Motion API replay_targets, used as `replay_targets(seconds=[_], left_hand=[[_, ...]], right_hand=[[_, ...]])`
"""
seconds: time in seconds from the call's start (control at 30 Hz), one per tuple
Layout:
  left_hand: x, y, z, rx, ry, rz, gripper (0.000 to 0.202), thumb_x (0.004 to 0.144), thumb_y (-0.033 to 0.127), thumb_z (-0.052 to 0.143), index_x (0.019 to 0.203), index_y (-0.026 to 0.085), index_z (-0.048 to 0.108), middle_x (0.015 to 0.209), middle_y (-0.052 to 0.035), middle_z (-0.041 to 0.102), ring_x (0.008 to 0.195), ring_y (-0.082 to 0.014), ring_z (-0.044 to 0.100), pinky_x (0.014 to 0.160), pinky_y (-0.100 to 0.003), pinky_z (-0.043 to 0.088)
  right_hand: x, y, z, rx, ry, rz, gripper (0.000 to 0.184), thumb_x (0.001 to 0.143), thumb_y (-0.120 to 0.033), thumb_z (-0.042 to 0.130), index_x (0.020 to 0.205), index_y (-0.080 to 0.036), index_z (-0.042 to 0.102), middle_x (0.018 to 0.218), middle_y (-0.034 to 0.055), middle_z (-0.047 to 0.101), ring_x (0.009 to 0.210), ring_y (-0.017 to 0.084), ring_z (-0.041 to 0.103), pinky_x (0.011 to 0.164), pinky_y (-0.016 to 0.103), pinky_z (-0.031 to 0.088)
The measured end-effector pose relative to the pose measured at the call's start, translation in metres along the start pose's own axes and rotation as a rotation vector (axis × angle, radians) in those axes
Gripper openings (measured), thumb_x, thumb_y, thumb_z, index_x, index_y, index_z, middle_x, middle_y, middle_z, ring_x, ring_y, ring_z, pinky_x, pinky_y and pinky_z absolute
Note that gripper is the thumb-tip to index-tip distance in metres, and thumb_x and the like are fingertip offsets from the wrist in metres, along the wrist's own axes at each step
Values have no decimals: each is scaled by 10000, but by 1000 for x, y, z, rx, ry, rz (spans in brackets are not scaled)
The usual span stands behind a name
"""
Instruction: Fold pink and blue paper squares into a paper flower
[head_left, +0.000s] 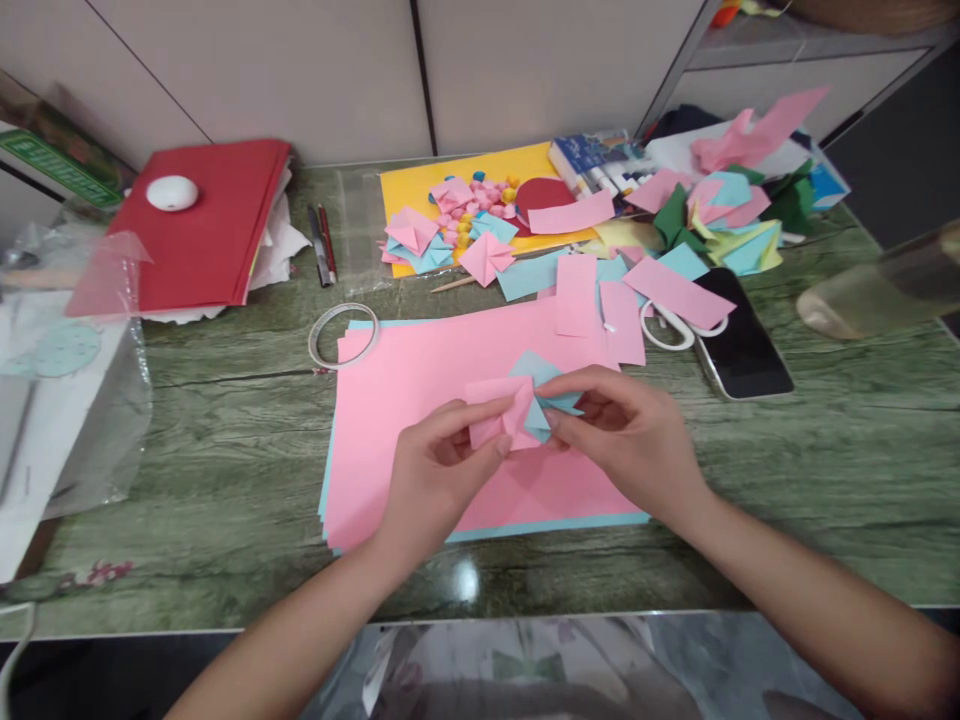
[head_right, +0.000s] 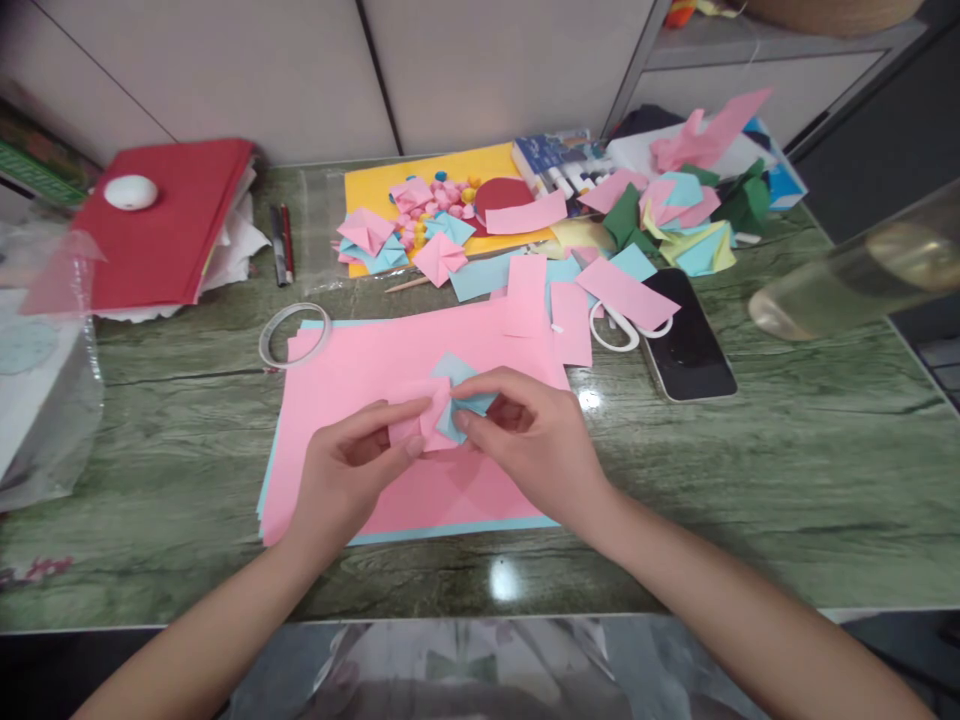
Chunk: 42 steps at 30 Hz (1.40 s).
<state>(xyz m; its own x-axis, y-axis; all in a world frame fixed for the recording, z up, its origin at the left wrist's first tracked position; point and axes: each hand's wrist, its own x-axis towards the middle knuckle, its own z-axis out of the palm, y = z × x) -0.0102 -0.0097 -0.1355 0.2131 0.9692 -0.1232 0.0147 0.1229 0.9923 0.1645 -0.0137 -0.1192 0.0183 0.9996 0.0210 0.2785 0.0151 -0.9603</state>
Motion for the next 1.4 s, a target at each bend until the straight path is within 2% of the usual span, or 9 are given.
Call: replay_targets(seconds=[0.33, 0.93, 1.13, 1.4], left_hand=[[0, 1, 1, 57, 24, 36, 261, 704, 207, 684, 964, 218, 707, 677, -9, 558, 637, -122, 426, 553, -245, 337], [1, 2, 0, 94, 25, 54, 255, 717, 196, 671, 969, 221, 702, 658, 4, 518, 624, -109, 403, 542, -238, 331], [1, 1, -1, 123, 23, 70, 266, 720, 193, 665, 983, 217, 696, 707, -12, 556, 664, -123, 439, 568, -247, 343], [2, 2, -2, 120, -1, 80, 275, 717, 163, 661, 983, 220, 696, 677, -3, 537, 643, -114, 427, 557, -239, 342]], right_hand=[[-4, 8, 2, -10, 25, 3, 155, 719, -205, 674, 782, -216, 533, 565, -47, 601, 491, 120, 618, 457, 216, 493], [-4, 4, 1, -24, 18, 77, 133, 698, -192, 673, 766, -213, 560, 558, -32, 612, 502, 128, 618, 472, 226, 480], [-4, 3, 1, -28, -4, 128, 133, 706, -200, 670, 780, -220, 561, 563, -33, 622, 515, 130, 628, 485, 223, 477], [-5, 3, 0, -9, -17, 111, 132, 712, -210, 671, 781, -232, 561, 566, -35, 624, 519, 131, 632, 488, 227, 481]])
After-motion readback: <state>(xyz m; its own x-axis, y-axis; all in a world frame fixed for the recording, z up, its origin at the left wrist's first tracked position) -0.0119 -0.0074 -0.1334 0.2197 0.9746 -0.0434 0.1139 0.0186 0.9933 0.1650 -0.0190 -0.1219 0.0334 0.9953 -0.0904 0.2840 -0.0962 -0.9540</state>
